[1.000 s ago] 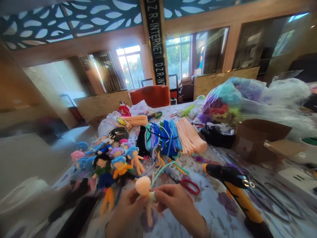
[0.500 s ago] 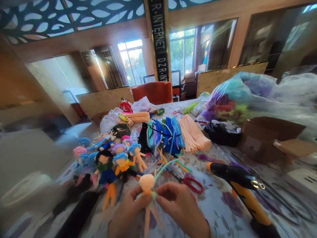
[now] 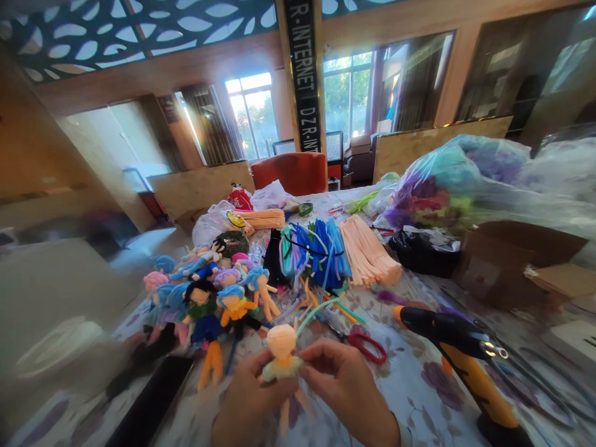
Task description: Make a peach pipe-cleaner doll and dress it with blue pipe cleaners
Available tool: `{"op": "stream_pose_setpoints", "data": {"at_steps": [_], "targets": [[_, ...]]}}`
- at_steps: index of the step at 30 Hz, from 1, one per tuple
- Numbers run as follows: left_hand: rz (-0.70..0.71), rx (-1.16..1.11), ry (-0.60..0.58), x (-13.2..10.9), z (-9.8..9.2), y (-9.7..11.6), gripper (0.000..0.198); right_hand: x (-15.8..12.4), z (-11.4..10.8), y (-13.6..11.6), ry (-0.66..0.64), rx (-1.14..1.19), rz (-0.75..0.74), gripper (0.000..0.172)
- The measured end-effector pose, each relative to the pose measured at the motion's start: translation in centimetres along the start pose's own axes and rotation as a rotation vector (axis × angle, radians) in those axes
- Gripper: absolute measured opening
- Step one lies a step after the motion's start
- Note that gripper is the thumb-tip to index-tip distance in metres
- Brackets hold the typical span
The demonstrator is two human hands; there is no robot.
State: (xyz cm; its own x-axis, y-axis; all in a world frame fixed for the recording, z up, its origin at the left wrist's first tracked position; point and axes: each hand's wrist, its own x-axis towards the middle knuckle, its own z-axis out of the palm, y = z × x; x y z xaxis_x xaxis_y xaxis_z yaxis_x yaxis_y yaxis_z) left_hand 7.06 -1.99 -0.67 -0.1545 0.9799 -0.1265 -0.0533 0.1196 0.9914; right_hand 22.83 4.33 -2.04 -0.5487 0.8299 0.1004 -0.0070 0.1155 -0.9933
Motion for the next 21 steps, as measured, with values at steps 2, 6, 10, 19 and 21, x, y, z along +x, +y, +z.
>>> {"op": "stream_pose_setpoints", "data": {"at_steps": [2, 6, 10, 19, 21], "targets": [[-0.01, -0.011, -0.004, 0.0, 0.0, -0.1, 0.03, 0.0, 0.1, 0.1, 0.008, -0.038, -0.007, 0.009], [-0.03, -0.095, -0.01, 0.1, -0.1, -0.5, 0.031, 0.1, 0.0, -0.2, 0.005, -0.04, -0.012, 0.014], [-0.118, -0.341, 0.04, 0.2, 0.2, -1.0, 0.032, 0.3, -0.4, -0.7, -0.017, 0.053, -0.012, 0.025], [-0.239, -0.544, -0.034, 0.6, 0.4, -1.2, 0.031, 0.0, -0.2, -1.0, -0.124, 0.216, 0.062, 0.027], [-0.225, -0.551, -0.05, 0.7, 0.5, -1.4, 0.034, 0.0, 0.0, -1.0, -0.107, 0.161, 0.037, 0.025]]}}
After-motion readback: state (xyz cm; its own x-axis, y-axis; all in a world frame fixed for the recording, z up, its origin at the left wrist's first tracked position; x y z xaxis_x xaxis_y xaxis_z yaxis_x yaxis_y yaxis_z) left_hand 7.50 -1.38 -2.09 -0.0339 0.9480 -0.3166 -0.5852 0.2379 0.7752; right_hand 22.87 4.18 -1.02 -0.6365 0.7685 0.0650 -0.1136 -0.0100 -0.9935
